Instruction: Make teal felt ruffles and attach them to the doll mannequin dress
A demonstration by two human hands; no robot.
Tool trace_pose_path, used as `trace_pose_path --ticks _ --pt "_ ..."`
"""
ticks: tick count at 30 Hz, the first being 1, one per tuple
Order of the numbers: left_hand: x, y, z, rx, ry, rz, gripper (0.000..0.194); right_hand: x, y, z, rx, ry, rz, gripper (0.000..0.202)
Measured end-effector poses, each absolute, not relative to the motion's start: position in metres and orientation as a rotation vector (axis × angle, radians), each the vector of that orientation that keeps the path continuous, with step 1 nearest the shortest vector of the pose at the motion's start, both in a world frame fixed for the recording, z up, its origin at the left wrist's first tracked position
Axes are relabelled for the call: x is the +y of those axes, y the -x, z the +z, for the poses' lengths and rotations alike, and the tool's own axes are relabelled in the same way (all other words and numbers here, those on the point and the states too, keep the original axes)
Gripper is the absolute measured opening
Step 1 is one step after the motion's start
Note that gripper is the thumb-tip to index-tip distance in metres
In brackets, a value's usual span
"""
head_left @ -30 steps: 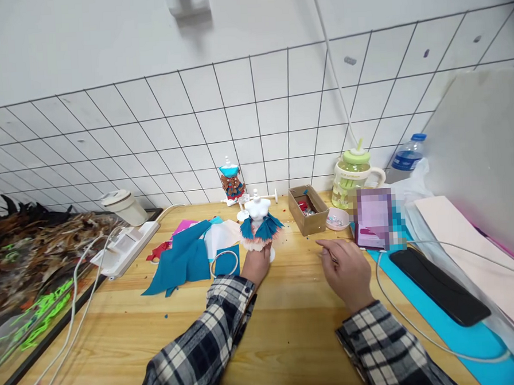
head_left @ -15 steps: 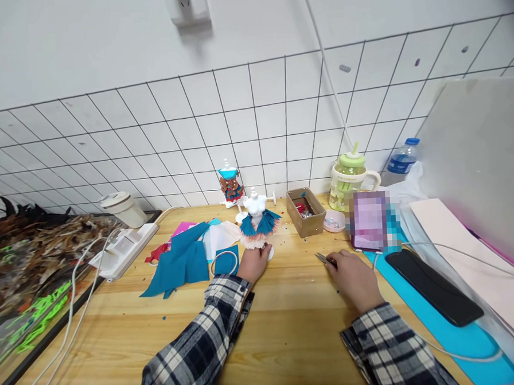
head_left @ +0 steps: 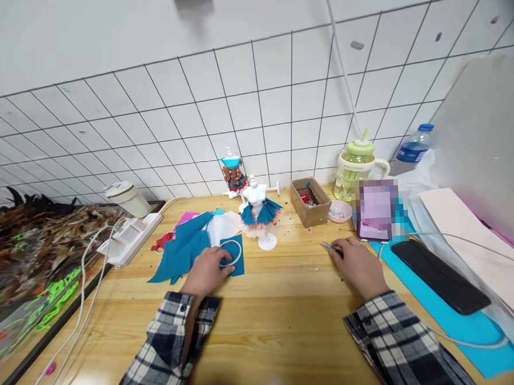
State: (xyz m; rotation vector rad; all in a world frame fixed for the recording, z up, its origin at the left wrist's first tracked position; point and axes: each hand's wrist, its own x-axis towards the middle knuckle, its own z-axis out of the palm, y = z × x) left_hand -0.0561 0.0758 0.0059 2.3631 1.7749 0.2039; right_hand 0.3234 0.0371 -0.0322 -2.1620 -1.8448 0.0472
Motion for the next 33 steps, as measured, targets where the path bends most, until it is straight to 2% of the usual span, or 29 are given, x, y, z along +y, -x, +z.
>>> trace_pose_path --ticks 3,5,9,12,17,19,24,27,29,33 --pt "0.075 0.071 -0.006 1.689 -2.387 0.226 0.011 0.031 -0.309 -0.027 -1.822 1.972 -0.072 0.024" --pt "0.076 0.072 -0.014 1.648 -2.39 0.319 0.013 0.021 -0.286 -0.024 -1.966 1.696 -0.108 0.027" --pt "0.076 0.069 -0.022 1.573 -2.376 0.449 0.016 -0.002 -0.213 -0.02 -2.34 1.208 0.044 0.021" --pt "0.075 0.068 -0.021 1.491 -2.303 0.569 0.017 -0.005 -0.157 -0.019 -2.439 0.993 0.176 0.03" --pt "0.075 0.082 -0.014 1.666 -2.103 0.969 0.025 0.018 -0.11 -0.026 -2.399 1.079 0.236 0.047" --pt "0.077 0.092 -0.013 1.75 -2.112 1.027 0.027 0.024 -0.108 -0.031 -2.394 1.134 0.24 0.049" --pt "0.083 0.104 -0.02 1.852 -2.249 0.829 0.026 0.01 -0.117 -0.032 -2.444 1.26 0.209 0.03" --pt "0.079 0.096 -0.02 2.038 -2.35 0.654 0.023 0.001 -0.121 -0.026 -2.431 1.22 0.234 0.032" --pt "0.073 0.086 -0.017 2.145 -2.398 0.662 0.025 0.002 -0.125 -0.024 -2.347 1.233 0.227 0.034" --pt "0.058 0.059 -0.014 1.813 -2.507 0.597 0.029 0.017 -0.138 -0.031 -2.09 1.53 0.083 0.038"
